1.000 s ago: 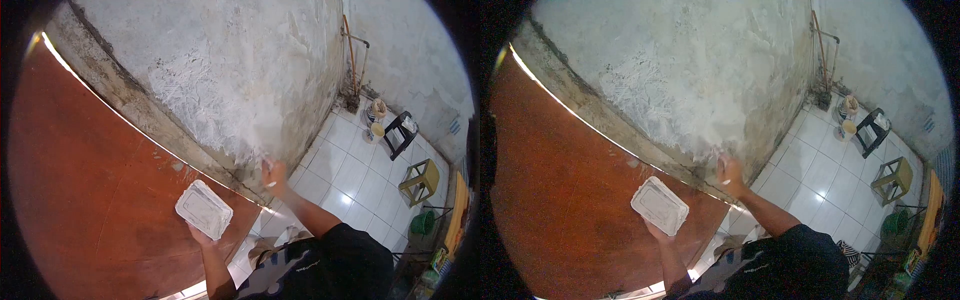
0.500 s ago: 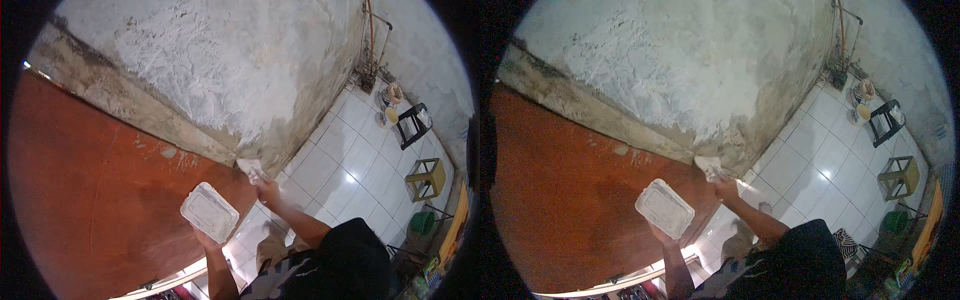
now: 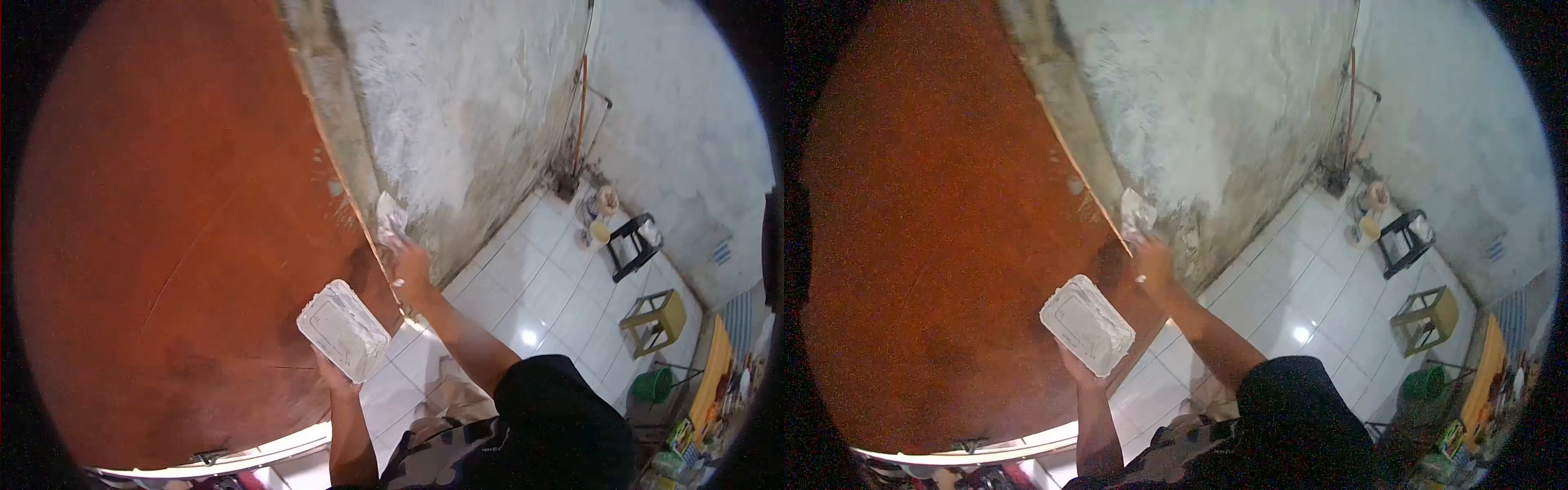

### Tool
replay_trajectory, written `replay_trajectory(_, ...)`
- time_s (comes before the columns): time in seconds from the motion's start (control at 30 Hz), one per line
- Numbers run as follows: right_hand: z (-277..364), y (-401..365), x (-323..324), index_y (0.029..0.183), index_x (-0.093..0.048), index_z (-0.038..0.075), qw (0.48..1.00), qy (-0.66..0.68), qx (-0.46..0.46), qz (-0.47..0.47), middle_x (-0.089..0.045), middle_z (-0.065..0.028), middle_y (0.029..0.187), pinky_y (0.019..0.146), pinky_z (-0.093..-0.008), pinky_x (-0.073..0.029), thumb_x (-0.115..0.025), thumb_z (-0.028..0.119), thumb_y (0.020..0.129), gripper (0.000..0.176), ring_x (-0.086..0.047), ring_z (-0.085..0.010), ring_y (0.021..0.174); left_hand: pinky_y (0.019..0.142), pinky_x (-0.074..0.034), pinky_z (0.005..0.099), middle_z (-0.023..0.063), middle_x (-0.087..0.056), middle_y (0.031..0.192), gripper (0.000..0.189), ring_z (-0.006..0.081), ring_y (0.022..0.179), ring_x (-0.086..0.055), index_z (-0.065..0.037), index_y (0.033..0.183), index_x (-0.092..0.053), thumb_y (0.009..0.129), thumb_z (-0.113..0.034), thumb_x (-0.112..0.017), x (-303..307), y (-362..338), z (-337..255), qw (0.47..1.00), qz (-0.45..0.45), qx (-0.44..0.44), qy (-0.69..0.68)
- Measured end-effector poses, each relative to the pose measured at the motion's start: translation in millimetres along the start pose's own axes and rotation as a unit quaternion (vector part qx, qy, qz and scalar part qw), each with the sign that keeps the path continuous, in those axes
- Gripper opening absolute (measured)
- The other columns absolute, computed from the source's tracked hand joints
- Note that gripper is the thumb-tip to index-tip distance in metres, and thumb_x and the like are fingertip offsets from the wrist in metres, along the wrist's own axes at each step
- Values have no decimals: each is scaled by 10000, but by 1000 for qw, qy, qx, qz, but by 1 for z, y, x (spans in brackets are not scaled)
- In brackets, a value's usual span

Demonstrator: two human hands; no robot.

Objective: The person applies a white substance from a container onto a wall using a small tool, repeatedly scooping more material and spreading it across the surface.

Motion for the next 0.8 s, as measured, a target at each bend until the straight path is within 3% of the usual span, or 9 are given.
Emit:
replay_trajectory(0.1,-10,-4,39,990,-617,12,993,97,-44,59,-607,-178,1083,696,-346,-486,-543,84,825,195,-627,-305,843,1043,-315,416,89,-361,1390,623,271,1240,-395,-103,1394,-282,923,-502,-359,7,6,1,1000,-18,-7,3)
replay_trajectory(0.17,-40,-22,59,983,-608,-8,982,143,-109,62,-644,-160,910,650,-296,-471,-539,152,883,201,-631,-201,747,1049,-308,412,97,-352,1397,624,275,1245,-391,-92,1396,-274,926,-494,-357,10,2,3,1000,-24,0,-8)
replay_trajectory(0.23,18,-20,114,903,-603,-24,860,429,-275,38,-610,-107,747,600,-258,-443,-563,142,867,174,-557,-98,666,1051,-305,408,113,-357,1391,626,279,1248,-389,-66,1390,-275,929,-482,-356,-6,-2,2,999,33,5,-34)
replay_trajectory(0.33,65,-34,158,822,-577,-34,841,413,-345,47,-555,-56,652,564,-244,-412,-577,120,845,155,-481,-69,615,1056,-297,411,125,-372,1379,625,280,1250,-386,-49,1386,-277,934,-474,-348,-13,-16,5,998,49,30,-33)
replay_trajectory(0.37,79,-37,170,822,-577,-34,842,411,-345,51,-555,-56,652,564,-244,-412,-577,120,845,155,-481,-69,615,1056,-297,411,125,-372,1379,625,280,1250,-386,-49,1386,-277,934,-474,-348,-14,-18,7,998,47,28,-37)
replay_trajectory(0.43,105,-43,184,792,-554,-30,927,167,-268,202,-568,-80,652,549,-278,-401,-584,108,833,147,-479,-113,593,1033,-333,414,130,-394,1359,625,273,1226,-415,-40,1369,-302,922,-469,-387,-18,-20,15,994,75,59,-51)
replay_trajectory(0.53,136,-52,190,814,-552,-31,945,88,-210,235,-562,-126,648,554,-308,-403,-588,107,830,144,-482,-167,574,997,-380,411,131,-407,1342,623,267,1197,-446,-38,1353,-321,905,-454,-444,-19,-27,14,993,111,38,20)
replay_trajectory(0.57,141,-54,190,824,-550,-35,948,63,-210,231,-559,-171,656,570,-344,-415,-579,120,826,158,-492,-257,560,970,-409,404,130,-440,1309,622,258,1172,-470,-35,1341,-333,884,-420,-506,-22,-28,13,990,140,8,14)
replay_trajectory(0.8,153,-64,162,826,-546,-36,968,31,-107,225,-561,-197,673,562,-375,-411,-552,145,827,181,-486,-346,564,982,-397,388,120,-467,1278,722,241,1163,-475,-36,1363,-286,827,-405,-601,-26,-44,-2,986,155,-23,63)
Point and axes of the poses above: each hand's wrist, its own y-axis towards the middle knuckle, its own x-axis out of the back of the hand, z = x × y, the point moved 5 cm from there along y, towards the middle knuckle
